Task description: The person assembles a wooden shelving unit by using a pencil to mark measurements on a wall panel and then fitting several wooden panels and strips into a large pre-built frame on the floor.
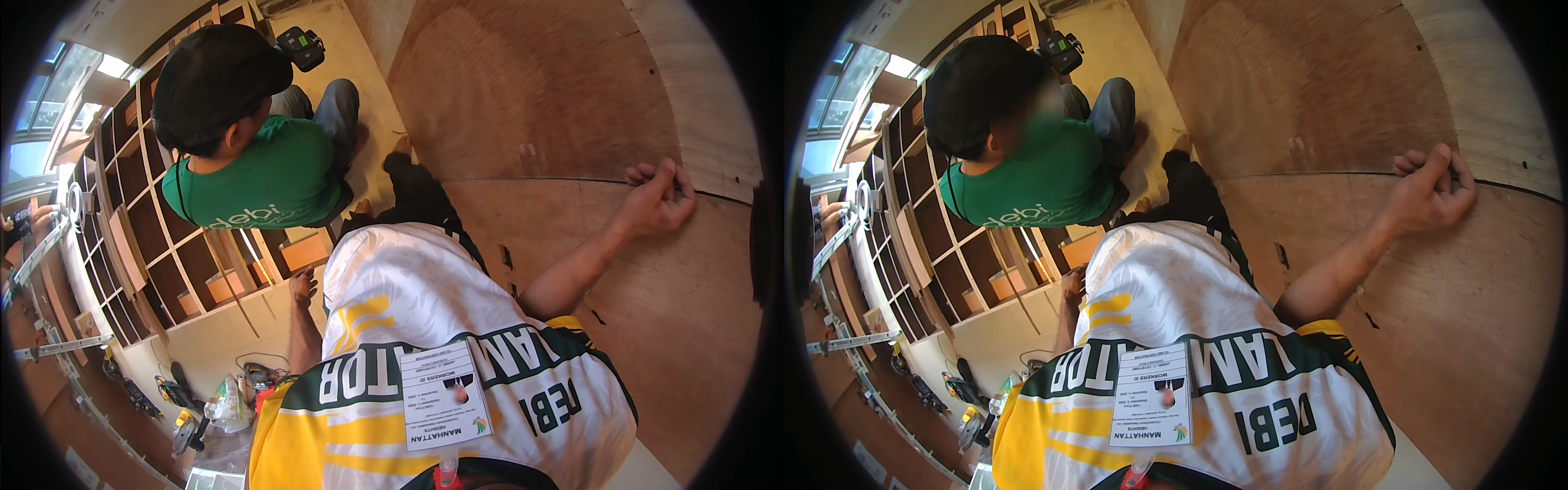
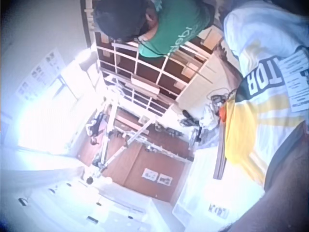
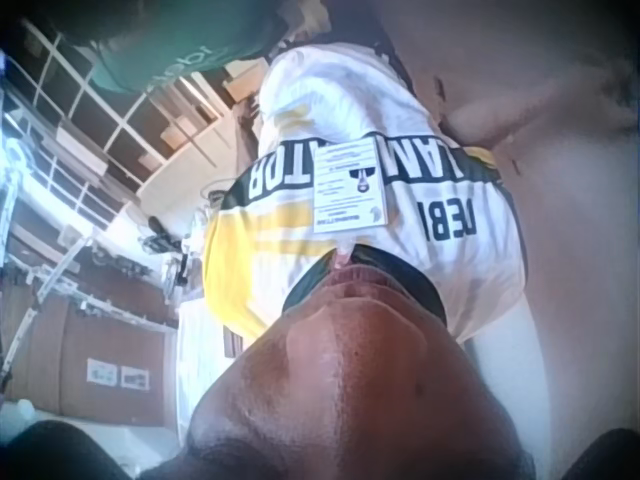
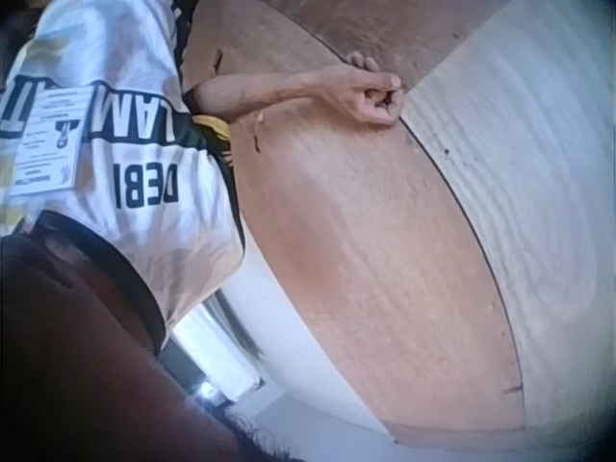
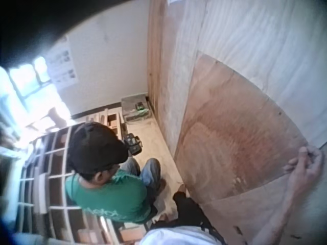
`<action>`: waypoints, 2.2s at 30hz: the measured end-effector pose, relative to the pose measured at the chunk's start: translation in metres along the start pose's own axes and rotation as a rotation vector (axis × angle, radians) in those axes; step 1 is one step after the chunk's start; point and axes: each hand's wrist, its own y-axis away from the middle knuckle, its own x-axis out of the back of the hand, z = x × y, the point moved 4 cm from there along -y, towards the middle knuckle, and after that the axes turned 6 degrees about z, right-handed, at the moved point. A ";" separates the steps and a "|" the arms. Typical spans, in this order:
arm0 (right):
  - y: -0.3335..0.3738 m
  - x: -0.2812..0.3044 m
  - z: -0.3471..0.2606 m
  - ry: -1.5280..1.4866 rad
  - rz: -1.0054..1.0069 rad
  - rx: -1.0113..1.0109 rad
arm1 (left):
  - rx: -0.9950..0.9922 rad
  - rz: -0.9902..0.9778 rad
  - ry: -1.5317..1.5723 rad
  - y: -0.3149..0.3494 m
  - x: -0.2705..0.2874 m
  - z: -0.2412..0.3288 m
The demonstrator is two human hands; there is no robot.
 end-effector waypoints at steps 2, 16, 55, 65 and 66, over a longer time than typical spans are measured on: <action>0.001 0.000 0.002 -0.022 -0.001 0.006 | 0.013 0.002 -0.017 0.002 -0.006 0.000; 0.003 0.004 0.004 -0.010 0.056 -0.011 | -0.043 0.046 0.107 0.008 0.011 -0.013; -0.007 0.015 0.026 0.148 0.020 0.059 | 0.065 0.134 0.097 0.075 0.012 -0.106; 0.008 0.030 0.028 0.002 -0.457 0.167 | -0.045 -0.046 0.112 0.100 0.009 -0.153; 0.017 0.035 0.041 -0.202 -0.537 -0.018 | -0.043 -0.073 0.081 0.104 0.015 -0.156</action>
